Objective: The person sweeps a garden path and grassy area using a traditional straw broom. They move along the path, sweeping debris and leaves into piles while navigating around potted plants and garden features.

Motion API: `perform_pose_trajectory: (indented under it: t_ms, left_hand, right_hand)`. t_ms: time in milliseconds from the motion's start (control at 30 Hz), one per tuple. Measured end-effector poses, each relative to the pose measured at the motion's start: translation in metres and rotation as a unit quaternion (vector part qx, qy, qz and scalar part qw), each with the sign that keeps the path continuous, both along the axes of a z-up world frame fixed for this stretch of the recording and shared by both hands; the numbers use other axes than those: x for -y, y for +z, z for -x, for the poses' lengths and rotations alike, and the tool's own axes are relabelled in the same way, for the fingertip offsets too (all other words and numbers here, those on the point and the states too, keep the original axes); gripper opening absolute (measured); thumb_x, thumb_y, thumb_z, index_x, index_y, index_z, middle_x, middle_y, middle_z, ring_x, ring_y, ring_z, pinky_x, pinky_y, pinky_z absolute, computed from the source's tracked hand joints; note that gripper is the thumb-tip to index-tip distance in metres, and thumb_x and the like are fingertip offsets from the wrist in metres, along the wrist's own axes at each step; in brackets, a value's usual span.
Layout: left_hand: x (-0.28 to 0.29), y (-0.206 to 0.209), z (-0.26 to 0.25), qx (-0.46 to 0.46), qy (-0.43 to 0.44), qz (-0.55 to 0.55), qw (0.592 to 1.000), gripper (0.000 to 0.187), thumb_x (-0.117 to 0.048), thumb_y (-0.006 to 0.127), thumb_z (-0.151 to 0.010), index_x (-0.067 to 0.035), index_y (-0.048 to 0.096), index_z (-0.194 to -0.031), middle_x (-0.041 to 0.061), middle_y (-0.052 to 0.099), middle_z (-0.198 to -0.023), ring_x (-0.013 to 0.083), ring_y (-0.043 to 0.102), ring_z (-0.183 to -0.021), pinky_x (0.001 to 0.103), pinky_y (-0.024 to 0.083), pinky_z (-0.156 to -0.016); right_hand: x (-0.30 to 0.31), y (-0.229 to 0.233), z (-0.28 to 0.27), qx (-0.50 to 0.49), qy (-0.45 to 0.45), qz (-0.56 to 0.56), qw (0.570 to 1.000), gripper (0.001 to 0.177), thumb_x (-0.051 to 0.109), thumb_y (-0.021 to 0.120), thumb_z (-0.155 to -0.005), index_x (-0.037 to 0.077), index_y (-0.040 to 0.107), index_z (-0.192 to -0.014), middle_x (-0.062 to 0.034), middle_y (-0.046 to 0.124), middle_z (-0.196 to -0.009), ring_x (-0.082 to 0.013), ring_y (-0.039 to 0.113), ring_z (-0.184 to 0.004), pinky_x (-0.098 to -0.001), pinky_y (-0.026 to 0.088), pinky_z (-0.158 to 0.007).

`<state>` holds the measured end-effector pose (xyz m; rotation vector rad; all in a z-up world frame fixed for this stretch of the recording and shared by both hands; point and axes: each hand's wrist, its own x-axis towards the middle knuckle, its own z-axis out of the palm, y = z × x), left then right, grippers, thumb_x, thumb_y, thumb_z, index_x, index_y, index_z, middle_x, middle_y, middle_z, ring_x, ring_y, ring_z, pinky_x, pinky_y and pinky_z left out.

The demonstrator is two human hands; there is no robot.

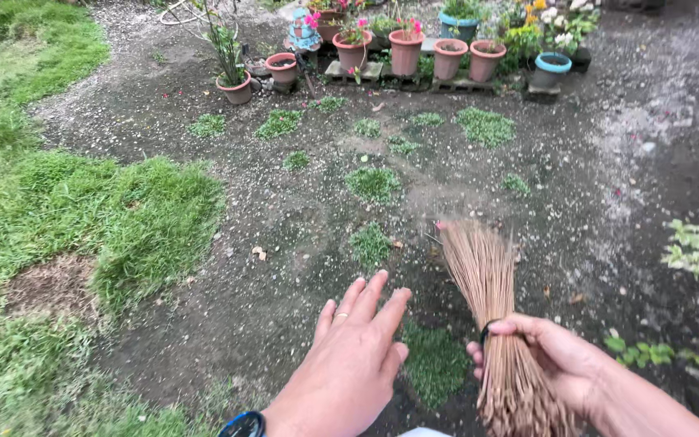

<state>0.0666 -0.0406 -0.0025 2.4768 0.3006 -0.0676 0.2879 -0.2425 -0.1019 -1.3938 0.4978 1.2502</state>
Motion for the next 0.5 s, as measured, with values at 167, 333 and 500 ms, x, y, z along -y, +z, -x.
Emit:
perform_pose_trajectory:
  t_ms: [167, 333, 500]
  left_hand:
    - [-0.037, 0.003, -0.008, 0.024, 0.046, -0.023, 0.998, 0.064, -0.019, 0.056, -0.096, -0.009, 0.035, -0.156, 0.023, 0.021, -0.167, 0.0417, 0.012, -0.153, 0.061, 0.011, -0.117]
    - [-0.070, 0.011, -0.002, 0.006, 0.077, -0.018, 0.997, 0.066, -0.019, 0.056, -0.095, -0.011, 0.035, -0.157, 0.022, 0.020, -0.168, 0.0420, 0.011, -0.154, 0.059, 0.011, -0.117]
    - [-0.102, 0.015, 0.002, 0.040, 0.090, -0.005, 0.995, 0.060, -0.019, 0.055, -0.100, -0.005, 0.036, -0.154, 0.026, 0.018, -0.165, 0.0447, 0.009, -0.154, 0.064, 0.008, -0.116]
  right_hand:
    - [-0.058, 0.017, -0.013, -0.044, 0.019, -0.109, 0.993, 0.030, 0.023, 0.067, -0.088, -0.001, 0.059, -0.104, -0.0108, 0.068, -0.080, -0.0220, 0.067, -0.060, -0.0362, 0.062, -0.055]
    - [-0.118, 0.025, -0.008, -0.226, 0.055, -0.135, 0.963, 0.030, 0.023, 0.062, -0.085, -0.004, 0.060, -0.096, -0.0132, 0.068, -0.080, -0.0250, 0.069, -0.067, -0.0370, 0.063, -0.061]
    - [-0.154, 0.025, 0.019, -0.301, 0.105, -0.106, 0.942, 0.034, 0.024, 0.063, -0.086, -0.007, 0.060, -0.101, -0.0168, 0.069, -0.088, -0.0284, 0.071, -0.075, -0.0397, 0.065, -0.071]
